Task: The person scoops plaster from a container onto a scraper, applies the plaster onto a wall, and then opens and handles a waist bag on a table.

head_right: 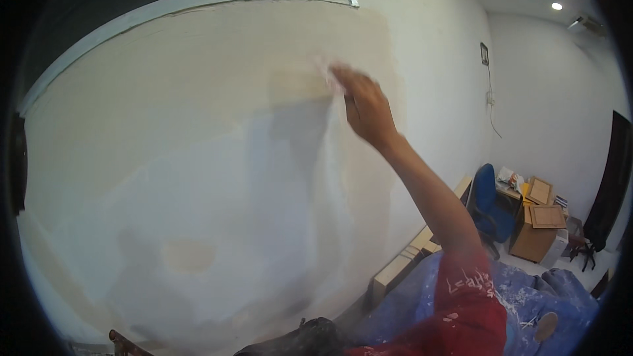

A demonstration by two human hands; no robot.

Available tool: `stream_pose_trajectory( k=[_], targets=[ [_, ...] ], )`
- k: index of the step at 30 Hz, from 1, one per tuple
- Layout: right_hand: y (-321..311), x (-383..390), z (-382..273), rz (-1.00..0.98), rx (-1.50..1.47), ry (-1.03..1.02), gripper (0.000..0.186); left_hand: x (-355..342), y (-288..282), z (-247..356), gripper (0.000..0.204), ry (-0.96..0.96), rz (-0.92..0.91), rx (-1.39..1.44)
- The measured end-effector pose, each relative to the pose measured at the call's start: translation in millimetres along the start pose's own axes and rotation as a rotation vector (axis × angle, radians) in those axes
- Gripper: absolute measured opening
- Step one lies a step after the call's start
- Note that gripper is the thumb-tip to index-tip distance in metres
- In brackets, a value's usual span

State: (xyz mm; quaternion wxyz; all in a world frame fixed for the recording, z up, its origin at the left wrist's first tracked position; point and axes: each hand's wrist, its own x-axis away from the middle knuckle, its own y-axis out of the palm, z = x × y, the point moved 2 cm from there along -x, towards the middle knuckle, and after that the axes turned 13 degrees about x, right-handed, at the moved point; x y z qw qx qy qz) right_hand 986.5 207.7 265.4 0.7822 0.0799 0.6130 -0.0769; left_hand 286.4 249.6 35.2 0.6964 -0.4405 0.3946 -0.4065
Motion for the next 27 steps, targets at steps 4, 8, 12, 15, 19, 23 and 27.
stream_pose_trajectory(
  k=[4,8,12,15,19,23,27],
  targets=[
    [54,-53,35,0.051,0.146,0.009,0.059,-10,5,-4,0.074,0.014,-0.015,0.004],
    [98,6,7,-0.104,0.057,0.07,0.066,-14,6,-5,0.073,-0.016,-0.035,-0.057],
    [48,89,-75,-0.3,-0.03,-0.027,0.055,-7,8,-18,0.071,-0.017,-0.019,-0.044],
    [23,82,-54,-0.312,-0.009,0.064,0.048,-6,6,-12,0.069,-0.022,-0.01,0.0],
    [16,-6,60,-0.07,0.219,0.43,0.039,0,0,-4,0.066,0.016,0.026,0.054],
    [44,-47,159,-0.064,0.276,0.649,0.044,-5,0,0,0.064,0.048,0.034,0.071],
    [70,-67,123,-0.055,0.196,0.664,0.048,-10,5,-6,0.06,0.049,0.037,-0.026]
  ],
)
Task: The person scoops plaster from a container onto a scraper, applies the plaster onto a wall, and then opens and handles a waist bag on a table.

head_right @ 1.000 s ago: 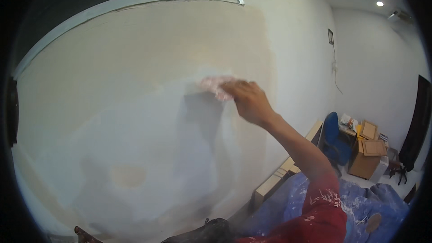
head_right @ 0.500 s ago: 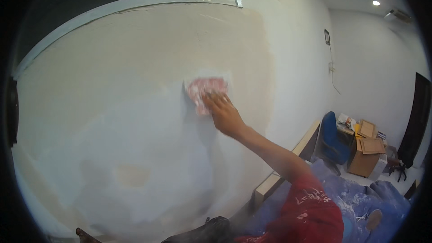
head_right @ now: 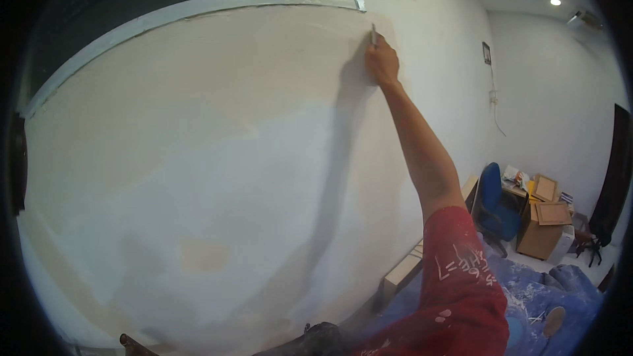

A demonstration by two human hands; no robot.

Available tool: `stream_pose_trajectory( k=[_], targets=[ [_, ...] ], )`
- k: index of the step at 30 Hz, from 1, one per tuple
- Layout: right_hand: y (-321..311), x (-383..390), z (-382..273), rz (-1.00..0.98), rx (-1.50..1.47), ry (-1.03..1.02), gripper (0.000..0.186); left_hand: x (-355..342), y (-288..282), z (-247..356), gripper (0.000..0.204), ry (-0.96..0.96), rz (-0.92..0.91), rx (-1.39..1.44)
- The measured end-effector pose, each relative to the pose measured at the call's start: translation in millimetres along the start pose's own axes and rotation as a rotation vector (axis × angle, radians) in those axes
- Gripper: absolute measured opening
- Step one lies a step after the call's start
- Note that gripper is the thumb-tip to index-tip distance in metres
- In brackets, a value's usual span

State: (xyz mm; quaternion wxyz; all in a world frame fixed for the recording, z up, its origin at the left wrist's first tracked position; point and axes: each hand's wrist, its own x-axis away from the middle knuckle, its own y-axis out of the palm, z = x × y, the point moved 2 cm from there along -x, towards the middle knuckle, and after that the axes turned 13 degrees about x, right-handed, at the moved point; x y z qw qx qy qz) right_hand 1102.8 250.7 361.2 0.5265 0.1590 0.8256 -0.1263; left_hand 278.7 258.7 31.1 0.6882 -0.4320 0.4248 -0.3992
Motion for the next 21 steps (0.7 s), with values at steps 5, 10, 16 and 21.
stream_pose_trajectory(
  k=[5,10,16,21],
  targets=[
    [-24,71,-142,-0.074,-0.101,-0.158,0.049,4,-8,2,0.058,-0.011,-0.015,0.039],
    [-48,151,-275,0.115,-0.374,-0.488,0.045,-6,-4,-2,0.056,0.032,-0.083,0.084],
    [-104,154,-249,-0.106,-0.644,-0.442,0.032,4,-8,0,0.058,0.029,-0.032,0.073],
    [-60,38,-50,0.159,-0.294,-0.107,0.038,10,-3,1,0.061,0.046,-0.018,0.059]
  ],
)
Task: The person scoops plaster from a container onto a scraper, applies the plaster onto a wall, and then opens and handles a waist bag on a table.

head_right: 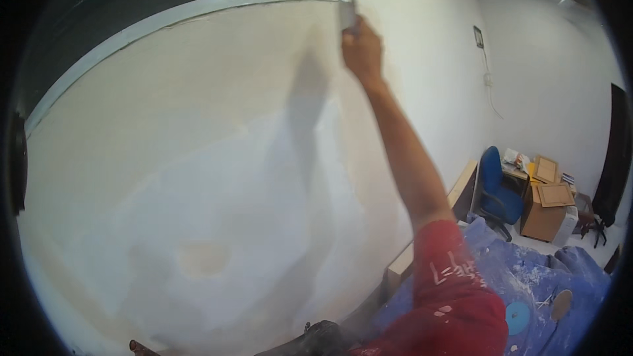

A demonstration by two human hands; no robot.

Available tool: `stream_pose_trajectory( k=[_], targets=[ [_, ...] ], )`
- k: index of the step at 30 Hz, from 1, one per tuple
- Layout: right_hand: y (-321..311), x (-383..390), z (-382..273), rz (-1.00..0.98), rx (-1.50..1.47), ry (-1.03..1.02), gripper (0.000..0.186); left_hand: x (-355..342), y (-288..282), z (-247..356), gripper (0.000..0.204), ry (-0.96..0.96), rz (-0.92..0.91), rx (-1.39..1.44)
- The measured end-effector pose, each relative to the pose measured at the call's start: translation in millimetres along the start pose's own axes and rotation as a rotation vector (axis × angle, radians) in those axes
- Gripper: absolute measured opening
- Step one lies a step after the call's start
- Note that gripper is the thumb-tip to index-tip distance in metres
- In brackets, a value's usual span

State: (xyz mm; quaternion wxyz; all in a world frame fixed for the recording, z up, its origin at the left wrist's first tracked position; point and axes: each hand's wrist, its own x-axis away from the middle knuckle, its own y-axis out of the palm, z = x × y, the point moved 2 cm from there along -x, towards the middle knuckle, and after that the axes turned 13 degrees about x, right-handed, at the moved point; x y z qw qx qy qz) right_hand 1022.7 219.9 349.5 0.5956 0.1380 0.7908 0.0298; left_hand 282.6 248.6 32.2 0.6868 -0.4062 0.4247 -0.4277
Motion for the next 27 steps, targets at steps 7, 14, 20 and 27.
stream_pose_trajectory(
  k=[7,14,20,27],
  targets=[
    [43,-39,40,-0.09,0.256,0.051,0.046,-13,10,-11,0.063,-0.003,-0.026,-0.064],
    [60,63,-200,-0.224,0.02,-0.331,0.043,-11,-2,1,0.065,-0.042,-0.05,-0.036],
    [-17,91,-225,-0.239,-0.232,-0.443,0.042,-7,-5,-2,0.066,-0.07,-0.053,0.025],
    [-16,18,116,-0.071,0.285,0.212,0.044,-10,-1,-3,0.065,-0.04,-0.087,-0.007]
  ],
)
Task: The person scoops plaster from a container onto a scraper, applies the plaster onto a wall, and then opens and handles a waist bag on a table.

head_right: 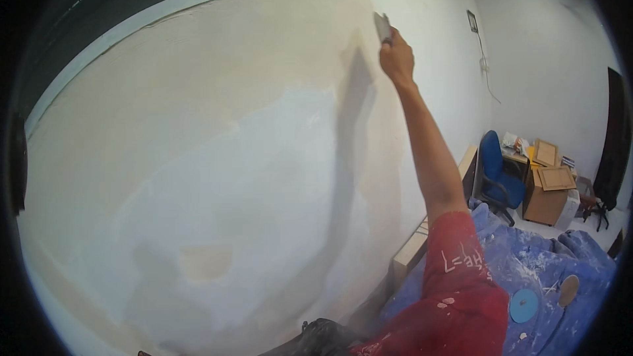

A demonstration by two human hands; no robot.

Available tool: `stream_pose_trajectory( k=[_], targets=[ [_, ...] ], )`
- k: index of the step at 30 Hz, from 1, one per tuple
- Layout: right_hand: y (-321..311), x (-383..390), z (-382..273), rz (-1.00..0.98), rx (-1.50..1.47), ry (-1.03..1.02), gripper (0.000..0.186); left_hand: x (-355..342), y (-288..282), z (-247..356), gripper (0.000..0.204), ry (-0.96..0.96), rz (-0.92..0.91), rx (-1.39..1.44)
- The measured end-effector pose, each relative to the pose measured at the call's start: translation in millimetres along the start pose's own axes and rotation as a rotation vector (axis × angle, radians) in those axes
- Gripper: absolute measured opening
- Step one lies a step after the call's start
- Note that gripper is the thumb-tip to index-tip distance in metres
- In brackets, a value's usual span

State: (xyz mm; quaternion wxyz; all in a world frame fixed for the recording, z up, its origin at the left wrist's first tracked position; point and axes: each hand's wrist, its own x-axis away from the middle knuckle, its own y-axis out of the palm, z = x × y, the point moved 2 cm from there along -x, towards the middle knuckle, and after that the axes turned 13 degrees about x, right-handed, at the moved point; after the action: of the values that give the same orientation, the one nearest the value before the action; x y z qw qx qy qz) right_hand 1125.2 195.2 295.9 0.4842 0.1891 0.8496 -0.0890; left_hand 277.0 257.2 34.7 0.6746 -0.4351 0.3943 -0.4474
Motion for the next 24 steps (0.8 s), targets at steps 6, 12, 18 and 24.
stream_pose_trajectory(
  k=[6,12,18,24],
  targets=[
    [41,-58,54,-0.055,0.052,0.028,0.046,4,-1,1,0.064,0.035,-0.009,0.036],
    [61,-65,25,-0.029,-0.035,-0.057,0.051,5,4,3,0.061,0.06,0.021,0.009],
    [61,28,1,-0.055,0.147,-0.231,0.054,1,1,19,0.059,0.096,-0.038,0.015],
    [-2,105,-46,-0.088,-0.094,-0.304,0.032,0,8,-10,0.061,0.158,-0.042,-0.064]
  ],
)
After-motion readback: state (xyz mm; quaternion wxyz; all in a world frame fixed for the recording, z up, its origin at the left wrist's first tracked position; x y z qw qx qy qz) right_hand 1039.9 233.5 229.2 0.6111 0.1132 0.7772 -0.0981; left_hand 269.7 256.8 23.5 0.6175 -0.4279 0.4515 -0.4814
